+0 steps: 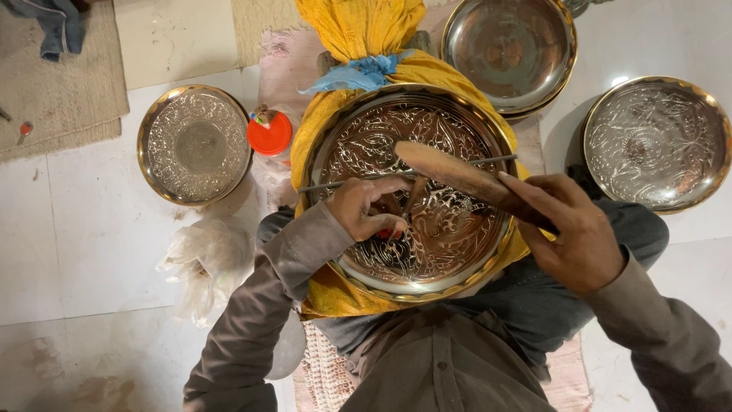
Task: The person sits on the floor with a decorated brass tray on their lap and engraves an ornate pattern into its surface. They hold a small punch against the metal with one hand and repeatedly strike it with a wooden mallet held in the other hand, repositioning the punch across different areas of the design.
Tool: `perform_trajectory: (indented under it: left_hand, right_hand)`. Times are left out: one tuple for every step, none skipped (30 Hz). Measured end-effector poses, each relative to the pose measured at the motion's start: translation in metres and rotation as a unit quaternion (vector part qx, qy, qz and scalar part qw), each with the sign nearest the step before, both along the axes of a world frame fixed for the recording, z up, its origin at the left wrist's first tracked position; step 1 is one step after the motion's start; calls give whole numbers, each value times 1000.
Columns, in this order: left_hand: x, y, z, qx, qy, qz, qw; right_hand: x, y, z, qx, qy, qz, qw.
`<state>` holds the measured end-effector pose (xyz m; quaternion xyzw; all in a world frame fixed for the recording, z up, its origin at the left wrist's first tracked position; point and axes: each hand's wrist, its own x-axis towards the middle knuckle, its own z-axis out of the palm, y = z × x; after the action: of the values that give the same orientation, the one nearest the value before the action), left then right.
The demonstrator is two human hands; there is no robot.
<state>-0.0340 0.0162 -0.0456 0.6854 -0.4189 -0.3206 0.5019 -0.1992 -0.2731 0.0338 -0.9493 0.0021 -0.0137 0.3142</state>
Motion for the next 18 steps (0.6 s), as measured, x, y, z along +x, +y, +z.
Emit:
perform_trajectory:
  left_hand:
    - [0, 0, -1, 1, 12, 0, 1000]
    - [0, 0, -1, 1, 24, 1, 1000]
    - [-1, 0, -1, 1, 38, 2, 999]
    - [-2, -1, -1, -6, 45, 7, 999]
    - [-2, -1, -1, -13, 49, 11, 999]
    - [-1, -2, 0, -21, 51, 14, 998]
    - [-1, -2, 0, -14, 39, 13, 999]
    - [-1, -2, 1, -8, 27, 12, 1000]
    - [-1, -1, 2, -2, 17, 12, 1000]
    - [-1, -2, 2, 12, 32, 14, 999]
    - [-1, -1, 2, 27, 48, 17, 998]
    - [-1, -1, 2, 43, 64, 19, 997]
    - [-1, -1, 2, 47, 33, 23, 998]
    - [-1, 0, 1, 51, -1, 27, 998]
    - [0, 0, 0, 55, -34, 30, 997]
    - [0, 0, 0, 53, -36, 23, 998]
    - [1, -1, -1, 51, -40, 19, 998]
    - [1, -1, -2, 49, -45, 17, 998]
  right_hand:
    - [1, 0, 0, 53, -18, -23, 998]
    - [1, 0, 0, 105, -36, -46, 993]
    - [1, 0, 0, 157, -51, -68, 984]
    - [2, -1, 0, 78, -46, -37, 995]
    - [2, -2, 0, -2, -43, -6, 999]
    - [2, -4, -1, -83, -42, 24, 995]
    - [2, -5, -1, -35, -40, -4, 999]
    - [1, -6, -2, 14, -36, -31, 999]
    - [1, -6, -3, 61, -31, -57, 996]
    - [1, -7, -3, 64, -29, -52, 996]
    - [1, -7, -4, 66, -26, -46, 996]
    - [0, -6, -5, 70, -22, -41, 996]
    - [0, -5, -6, 49, -37, -34, 998]
    - [-1, -3, -6, 28, -55, -28, 998]
    - [-2, -3, -6, 7, -71, -21, 997]
    - [-2, -1, -6, 44, -55, -47, 996]
    - [-2, -1, -6, 80, -39, -71, 994]
    - [-2, -1, -6, 116, -25, -92, 989]
